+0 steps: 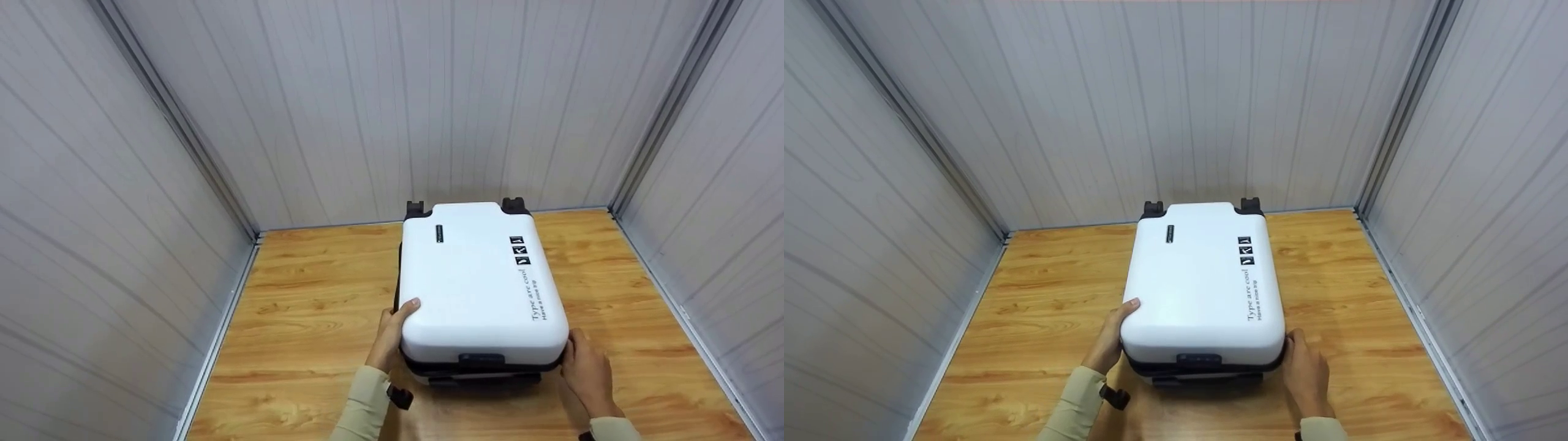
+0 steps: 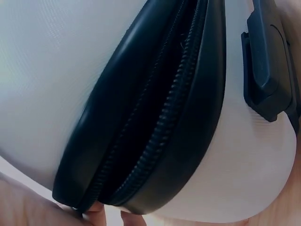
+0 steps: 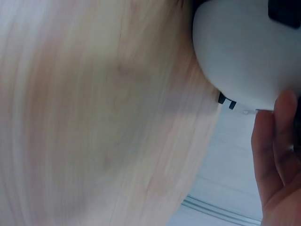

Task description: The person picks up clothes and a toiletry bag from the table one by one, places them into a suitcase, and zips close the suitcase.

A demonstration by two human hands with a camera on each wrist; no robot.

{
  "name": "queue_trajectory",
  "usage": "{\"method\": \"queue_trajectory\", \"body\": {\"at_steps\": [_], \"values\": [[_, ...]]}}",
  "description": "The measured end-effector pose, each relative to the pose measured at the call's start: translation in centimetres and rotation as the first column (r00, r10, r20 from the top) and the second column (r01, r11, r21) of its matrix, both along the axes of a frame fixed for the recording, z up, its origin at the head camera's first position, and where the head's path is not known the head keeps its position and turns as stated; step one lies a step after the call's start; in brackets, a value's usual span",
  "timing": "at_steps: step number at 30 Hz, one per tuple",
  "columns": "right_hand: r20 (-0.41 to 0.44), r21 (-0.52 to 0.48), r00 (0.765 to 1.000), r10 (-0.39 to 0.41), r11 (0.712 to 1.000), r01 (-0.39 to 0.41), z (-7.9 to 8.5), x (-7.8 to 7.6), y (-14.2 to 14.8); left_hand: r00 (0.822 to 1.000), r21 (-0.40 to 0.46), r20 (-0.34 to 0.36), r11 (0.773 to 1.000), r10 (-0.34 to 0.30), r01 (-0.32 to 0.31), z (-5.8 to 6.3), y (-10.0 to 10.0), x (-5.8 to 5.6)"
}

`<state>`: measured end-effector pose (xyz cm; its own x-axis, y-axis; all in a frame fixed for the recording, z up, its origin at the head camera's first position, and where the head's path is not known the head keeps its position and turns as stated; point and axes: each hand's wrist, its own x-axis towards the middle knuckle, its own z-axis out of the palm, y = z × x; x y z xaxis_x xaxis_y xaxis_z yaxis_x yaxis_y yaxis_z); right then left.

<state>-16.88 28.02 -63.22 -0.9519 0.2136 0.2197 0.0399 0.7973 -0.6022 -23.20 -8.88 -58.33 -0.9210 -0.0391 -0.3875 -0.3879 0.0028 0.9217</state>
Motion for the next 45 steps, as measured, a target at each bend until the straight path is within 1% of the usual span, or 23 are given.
{"method": "queue_trajectory", "body": {"at_steps": [6,9,11,13,15,16,17,18,19,20,21,23,24,25,26,27,29,30,31,33,35,38,45], "values": [[-0.014,0.014,0.997,-0.077,0.997,0.077,0.0,0.2,-0.5,0.997,-0.028,0.011,0.997,-0.076,0.076,0.8,-0.1,-0.3],[-0.018,0.014,0.995,-0.099,0.995,0.099,-0.1,0.2,-0.7,0.993,-0.121,0.017,0.985,-0.120,0.121,1.3,-0.4,-0.4],[-0.023,0.016,0.993,-0.112,0.994,0.112,-0.1,0.2,-0.8,0.990,-0.208,0.021,0.968,-0.141,0.142,1.6,-0.6,-0.4],[-0.019,0.017,0.993,-0.113,0.993,0.113,-0.2,0.1,-0.9,0.989,-0.301,-0.015,0.944,-0.149,0.137,1.8,-0.7,-0.4],[-0.007,0.020,0.993,-0.114,0.993,0.114,-0.2,0.1,-1.0,0.982,-0.393,-0.101,0.913,-0.159,0.108,2.2,-0.4,-0.3],[0.001,0.023,0.994,-0.110,0.994,0.110,-0.2,0.0,-1.1,0.972,-0.448,-0.167,0.891,-0.165,0.075,2.5,-0.1,-0.1],[0.014,0.024,0.995,-0.104,0.994,0.103,-0.2,-0.1,-1.1,0.951,-0.505,-0.247,0.862,-0.185,0.037,2.8,0.4,0.1],[0.030,0.027,0.995,-0.099,0.995,0.099,-0.1,-0.1,-1.1,0.913,-0.569,-0.340,0.822,-0.225,-0.009,3.1,1.0,0.3],[0.042,0.030,0.994,-0.098,0.995,0.097,-0.1,-0.1,-1.1,0.858,-0.639,-0.425,0.767,-0.287,-0.059,3.5,1.7,0.6],[0.059,0.034,0.993,-0.098,0.995,0.096,0.0,-0.1,-1.0,0.791,-0.701,-0.492,0.704,-0.363,-0.114,3.9,2.6,1.0],[0.075,0.039,0.992,-0.098,0.995,0.095,0.0,-0.1,-1.0,0.723,-0.760,-0.528,0.628,-0.445,-0.168,4.3,3.6,1.3],[0.103,0.050,0.990,-0.100,0.994,0.096,0.1,0.0,-0.8,0.615,-0.844,-0.515,0.481,-0.597,-0.239,4.9,5.8,2.0],[0.114,0.057,0.988,-0.102,0.994,0.096,0.2,0.0,-0.8,0.576,-0.874,-0.482,0.410,-0.660,-0.261,5.0,7.0,2.3],[0.119,0.061,0.988,-0.102,0.994,0.095,0.3,0.0,-0.7,0.560,-0.902,-0.431,0.343,-0.708,-0.261,5.0,8.1,2.6],[0.128,0.067,0.987,-0.099,0.994,0.091,0.4,0.0,-0.6,0.562,-0.927,-0.375,0.286,-0.737,-0.243,5.1,9.1,2.8],[0.132,0.073,0.986,-0.098,0.993,0.089,0.4,0.0,-0.5,0.574,-0.947,-0.320,0.228,-0.754,-0.228,4.9,10.1,3.0],[0.131,0.086,0.986,-0.100,0.992,0.089,0.5,0.0,-0.4,0.599,-0.965,-0.246,0.134,-0.762,-0.226,4.7,11.7,3.2],[0.126,0.089,0.987,-0.098,0.992,0.087,0.5,0.1,-0.3,0.612,-0.968,-0.222,0.095,-0.759,-0.233,4.5,12.3,3.2],[0.121,0.091,0.988,-0.094,0.992,0.083,0.5,0.1,-0.3,0.625,-0.969,-0.205,0.065,-0.753,-0.240,4.4,12.7,3.2],[0.107,0.094,0.990,-0.091,0.992,0.081,0.3,0.2,-0.2,0.645,-0.966,-0.186,0.020,-0.741,-0.256,4.2,13.3,3.2],[0.081,0.095,0.993,-0.087,0.992,0.079,0.2,0.2,-0.1,0.654,-0.962,-0.179,-0.009,-0.735,-0.274,4.0,13.6,3.2],[0.053,0.093,0.996,-0.067,0.994,0.062,0.1,0.1,0.1,0.653,-0.951,-0.193,-0.024,-0.732,-0.308,3.9,13.6,3.3],[0.017,0.097,1.000,0.014,0.995,-0.016,0.2,-0.3,1.3,0.606,-0.915,-0.282,0.019,-0.744,-0.403,3.6,13.3,2.9]]}}
